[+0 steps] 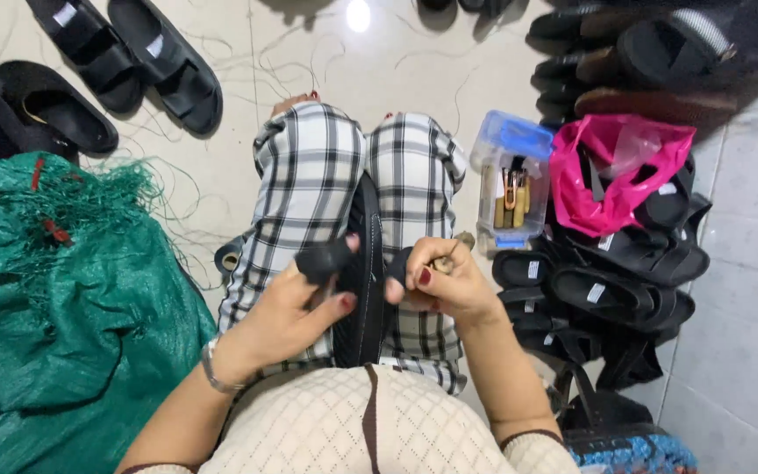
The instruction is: The person is hand-stitching a black sandal using a needle and thread to repair it.
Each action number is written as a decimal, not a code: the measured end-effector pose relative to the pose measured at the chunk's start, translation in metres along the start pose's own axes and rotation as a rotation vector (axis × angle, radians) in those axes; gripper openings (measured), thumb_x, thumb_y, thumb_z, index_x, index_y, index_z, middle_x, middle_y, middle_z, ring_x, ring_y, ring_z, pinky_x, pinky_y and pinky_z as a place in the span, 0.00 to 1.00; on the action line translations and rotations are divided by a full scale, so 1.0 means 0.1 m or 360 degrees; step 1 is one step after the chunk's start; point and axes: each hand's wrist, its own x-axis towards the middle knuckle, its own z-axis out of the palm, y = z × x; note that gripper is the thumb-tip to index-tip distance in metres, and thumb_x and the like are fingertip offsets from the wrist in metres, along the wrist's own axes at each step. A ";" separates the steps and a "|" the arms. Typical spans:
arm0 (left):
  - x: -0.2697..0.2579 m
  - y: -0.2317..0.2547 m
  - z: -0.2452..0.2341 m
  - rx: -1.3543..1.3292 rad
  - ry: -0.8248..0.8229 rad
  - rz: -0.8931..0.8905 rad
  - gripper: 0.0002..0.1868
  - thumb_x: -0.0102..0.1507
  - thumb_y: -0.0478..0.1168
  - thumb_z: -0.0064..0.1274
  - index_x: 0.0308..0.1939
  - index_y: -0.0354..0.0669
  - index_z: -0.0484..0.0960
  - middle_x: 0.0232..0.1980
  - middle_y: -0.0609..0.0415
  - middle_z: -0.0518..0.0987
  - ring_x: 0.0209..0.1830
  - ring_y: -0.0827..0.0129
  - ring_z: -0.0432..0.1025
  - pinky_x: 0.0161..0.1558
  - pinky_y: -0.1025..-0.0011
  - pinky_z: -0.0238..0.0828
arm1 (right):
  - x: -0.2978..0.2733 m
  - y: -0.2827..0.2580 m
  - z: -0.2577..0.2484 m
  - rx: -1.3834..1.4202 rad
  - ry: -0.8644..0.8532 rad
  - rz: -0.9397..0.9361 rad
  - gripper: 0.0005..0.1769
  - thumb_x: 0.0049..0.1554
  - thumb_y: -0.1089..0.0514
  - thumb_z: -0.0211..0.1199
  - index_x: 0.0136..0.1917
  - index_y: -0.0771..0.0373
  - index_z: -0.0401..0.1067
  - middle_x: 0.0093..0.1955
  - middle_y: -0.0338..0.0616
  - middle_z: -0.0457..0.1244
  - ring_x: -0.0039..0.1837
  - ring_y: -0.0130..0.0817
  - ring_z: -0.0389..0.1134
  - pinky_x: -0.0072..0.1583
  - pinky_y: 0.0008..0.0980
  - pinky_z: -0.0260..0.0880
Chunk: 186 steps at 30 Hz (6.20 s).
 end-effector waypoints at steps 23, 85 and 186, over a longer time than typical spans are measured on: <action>0.10 -0.06 -0.77 0.1530 0.0536 -0.0334 0.42 0.52 0.50 0.65 0.65 0.29 0.73 0.67 0.24 0.67 0.58 0.38 0.68 0.57 0.52 0.66 | -0.03 -0.66 0.21 -0.2855 -0.0552 -0.0143 0.28 0.59 0.57 0.61 0.72 0.47 0.67 0.30 0.34 0.50 0.28 0.29 0.51 0.31 0.31 0.51; -0.03 0.01 0.13 -0.0078 0.0764 -0.0509 0.26 0.48 0.43 0.76 0.42 0.41 0.76 0.20 0.67 0.57 0.20 0.76 0.54 0.29 0.78 0.58 | -0.18 -1.25 0.55 -0.2896 -0.0466 0.0326 0.30 0.55 0.56 0.57 0.72 0.49 0.66 0.27 0.51 0.59 0.30 0.59 0.66 0.33 0.51 0.69; 0.59 -0.21 -0.43 0.1296 -0.0124 0.0060 0.66 0.39 0.67 0.75 0.75 0.48 0.60 0.82 0.40 0.43 0.80 0.41 0.28 0.75 0.42 0.22 | 0.18 -0.83 0.25 -0.2889 -0.0437 -0.0110 0.31 0.54 0.60 0.63 0.71 0.45 0.68 0.30 0.35 0.50 0.28 0.30 0.51 0.31 0.32 0.52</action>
